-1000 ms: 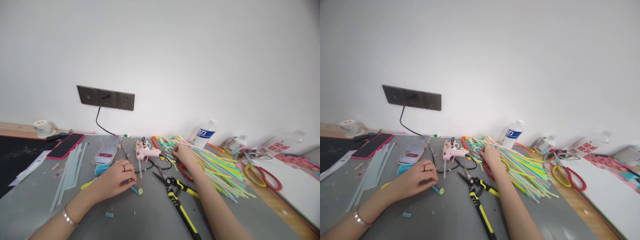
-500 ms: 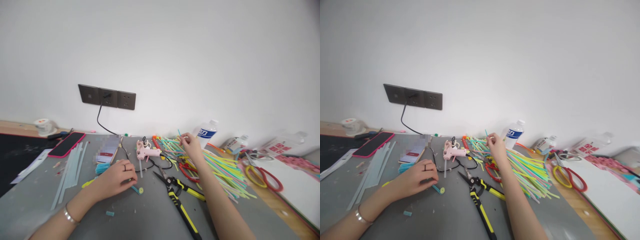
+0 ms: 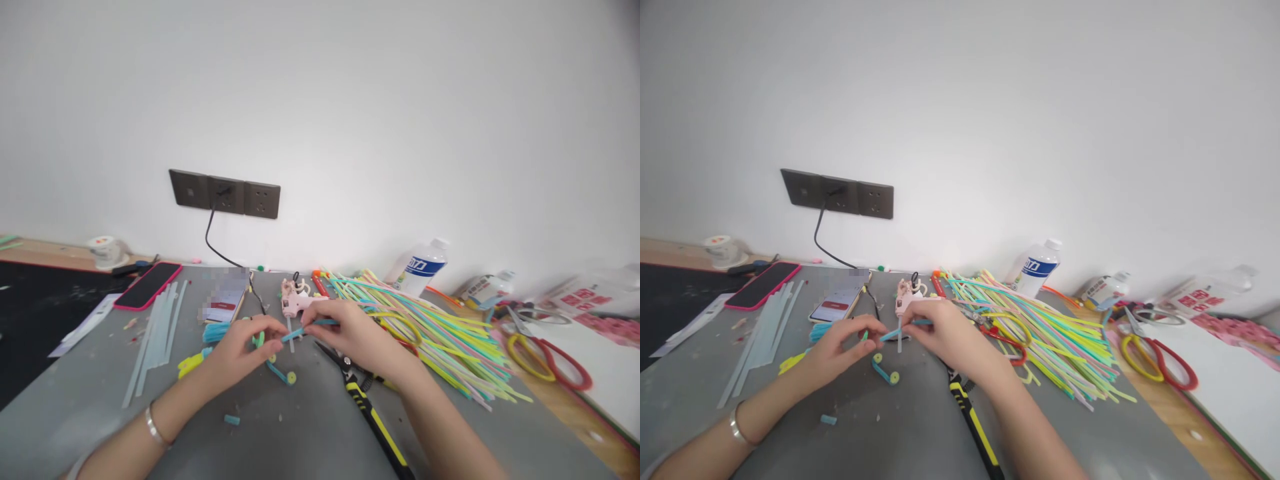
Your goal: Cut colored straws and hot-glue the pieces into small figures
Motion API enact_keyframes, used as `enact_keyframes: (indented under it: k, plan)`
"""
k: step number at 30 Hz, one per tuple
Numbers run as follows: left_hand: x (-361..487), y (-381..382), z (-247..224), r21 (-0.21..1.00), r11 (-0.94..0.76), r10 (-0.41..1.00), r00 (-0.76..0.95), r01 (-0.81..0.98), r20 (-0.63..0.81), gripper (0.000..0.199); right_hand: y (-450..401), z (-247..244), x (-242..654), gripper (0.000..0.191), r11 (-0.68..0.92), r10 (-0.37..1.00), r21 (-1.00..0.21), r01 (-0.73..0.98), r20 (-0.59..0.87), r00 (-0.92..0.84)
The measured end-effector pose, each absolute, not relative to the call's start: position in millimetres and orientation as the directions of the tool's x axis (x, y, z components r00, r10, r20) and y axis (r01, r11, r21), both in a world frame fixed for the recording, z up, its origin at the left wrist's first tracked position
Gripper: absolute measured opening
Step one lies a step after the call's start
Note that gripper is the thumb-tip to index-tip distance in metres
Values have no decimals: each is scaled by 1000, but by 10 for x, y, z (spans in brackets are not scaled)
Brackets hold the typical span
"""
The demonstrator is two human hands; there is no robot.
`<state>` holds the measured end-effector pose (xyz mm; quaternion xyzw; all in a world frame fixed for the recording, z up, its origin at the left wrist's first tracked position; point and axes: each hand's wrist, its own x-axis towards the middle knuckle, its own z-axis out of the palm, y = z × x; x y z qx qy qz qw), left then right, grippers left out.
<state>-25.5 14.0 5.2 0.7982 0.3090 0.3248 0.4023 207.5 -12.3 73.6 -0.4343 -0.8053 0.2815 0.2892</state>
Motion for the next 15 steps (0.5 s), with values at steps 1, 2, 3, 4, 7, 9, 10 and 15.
enact_keyframes:
  k: [1,2,3,4,7,9,10,15]
  plan:
    - [-250,129,66,864,-453,765,594,221,249,28,-157,740,2021,14,496,848,-665,558,233,-476]
    - [-243,121,76,878,-427,773,591,217,230,31,-181,738,1987,15,522,836,-627,578,239,-495]
    - [-235,117,83,885,-411,776,594,217,215,31,-196,731,1968,15,543,825,-593,595,241,-512]
    - [-225,116,86,892,-398,776,597,216,202,30,-203,718,1959,15,560,815,-566,606,245,-525]
    - [-195,117,85,928,-311,784,607,206,128,21,-196,653,1960,13,598,792,-512,617,258,-553]
    - [-179,116,83,957,-221,779,624,186,59,19,-184,599,1960,13,618,777,-490,614,265,-571]
    - [-175,114,82,968,-181,771,637,173,30,19,-181,575,1957,12,630,768,-479,611,271,-580]
    - [-180,99,73,992,-47,739,672,119,-45,27,-189,532,1906,9,691,718,-446,570,328,-614]
